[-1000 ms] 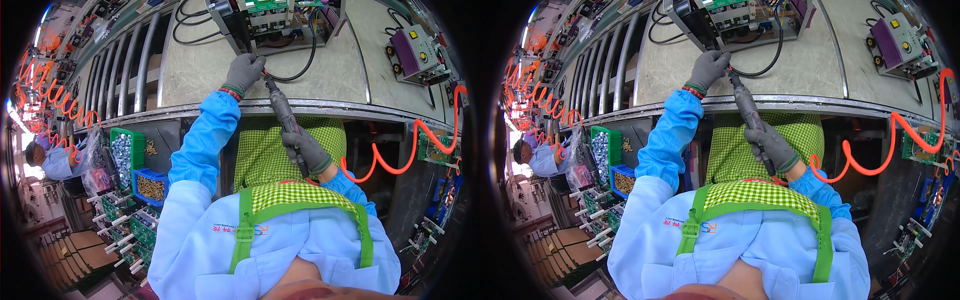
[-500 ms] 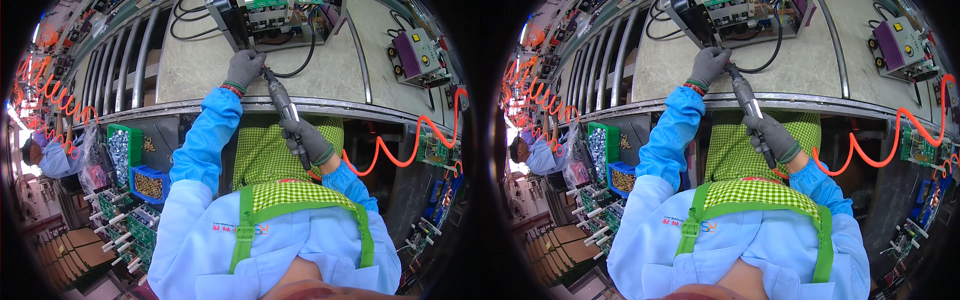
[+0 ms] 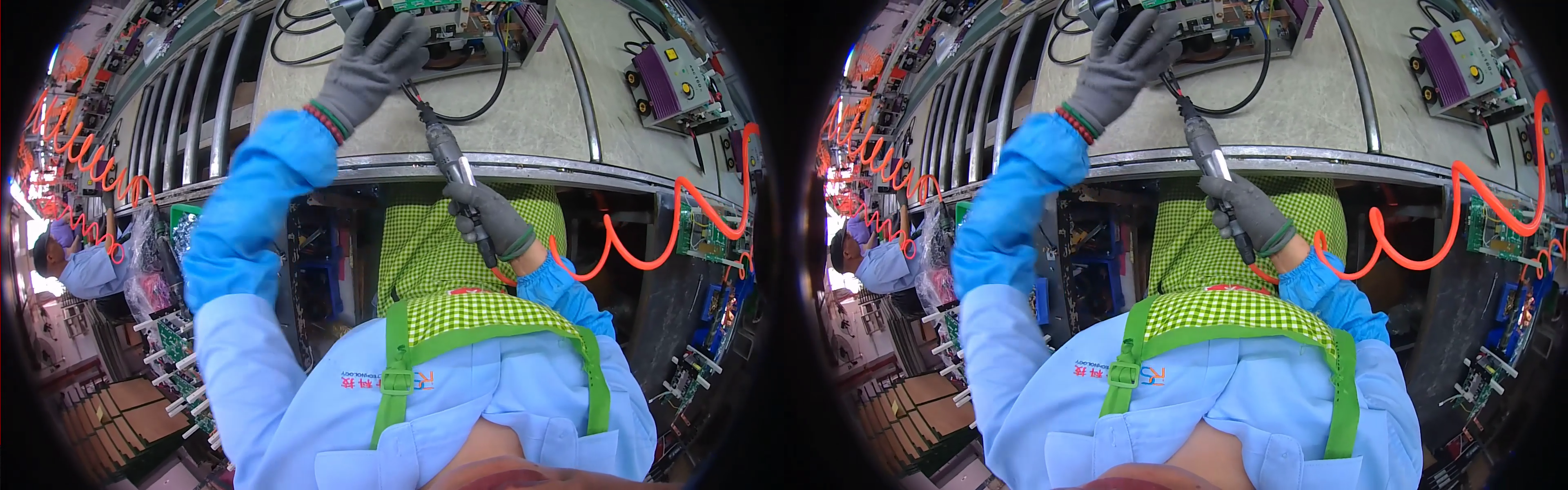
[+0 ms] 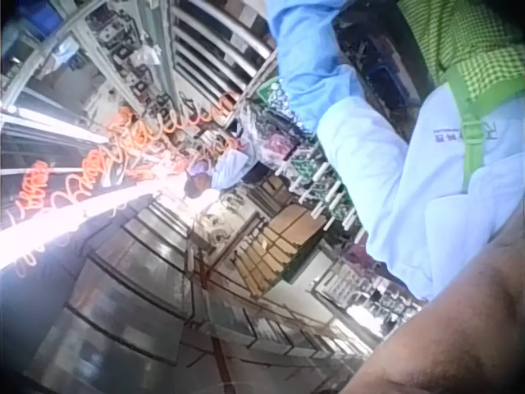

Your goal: The recorder is assembling an electronic circuit board into a metal housing using an electric screwdriver.

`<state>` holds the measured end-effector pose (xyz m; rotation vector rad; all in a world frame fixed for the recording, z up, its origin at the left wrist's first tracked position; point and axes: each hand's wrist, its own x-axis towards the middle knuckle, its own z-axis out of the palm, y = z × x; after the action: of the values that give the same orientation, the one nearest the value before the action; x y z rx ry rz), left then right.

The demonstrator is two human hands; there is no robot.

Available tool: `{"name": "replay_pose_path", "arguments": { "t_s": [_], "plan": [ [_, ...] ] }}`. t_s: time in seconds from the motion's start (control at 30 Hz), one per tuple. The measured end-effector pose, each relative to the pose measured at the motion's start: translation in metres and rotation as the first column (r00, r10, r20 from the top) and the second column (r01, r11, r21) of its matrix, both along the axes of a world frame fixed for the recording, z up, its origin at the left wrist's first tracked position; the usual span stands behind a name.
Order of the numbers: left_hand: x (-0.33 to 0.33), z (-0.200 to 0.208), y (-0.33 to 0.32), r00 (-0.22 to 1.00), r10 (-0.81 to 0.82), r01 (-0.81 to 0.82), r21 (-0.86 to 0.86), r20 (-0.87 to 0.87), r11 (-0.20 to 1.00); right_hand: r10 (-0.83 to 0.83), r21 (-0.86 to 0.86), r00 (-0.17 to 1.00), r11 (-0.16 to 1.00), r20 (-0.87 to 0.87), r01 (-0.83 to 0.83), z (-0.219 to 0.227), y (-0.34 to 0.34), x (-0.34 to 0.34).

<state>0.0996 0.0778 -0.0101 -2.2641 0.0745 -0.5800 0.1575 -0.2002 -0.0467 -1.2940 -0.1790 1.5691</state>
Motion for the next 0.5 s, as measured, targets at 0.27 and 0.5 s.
{"name": "replay_pose_path", "arguments": {
  "t_s": [0.27,0.5],
  "plan": [
    [0.046,-0.023,0.051,0.927,0.081,0.067,0.376,-0.366,0.924,-0.110,0.043,0.991,0.993,-0.071,0.113,-0.007,0.010,-0.025],
    [0.059,-0.049,0.058,0.931,0.181,-0.350,0.919,0.318,0.182,-0.140,0.057,0.988,0.988,-0.060,0.143,-0.012,0.013,-0.029]
  ]
}}
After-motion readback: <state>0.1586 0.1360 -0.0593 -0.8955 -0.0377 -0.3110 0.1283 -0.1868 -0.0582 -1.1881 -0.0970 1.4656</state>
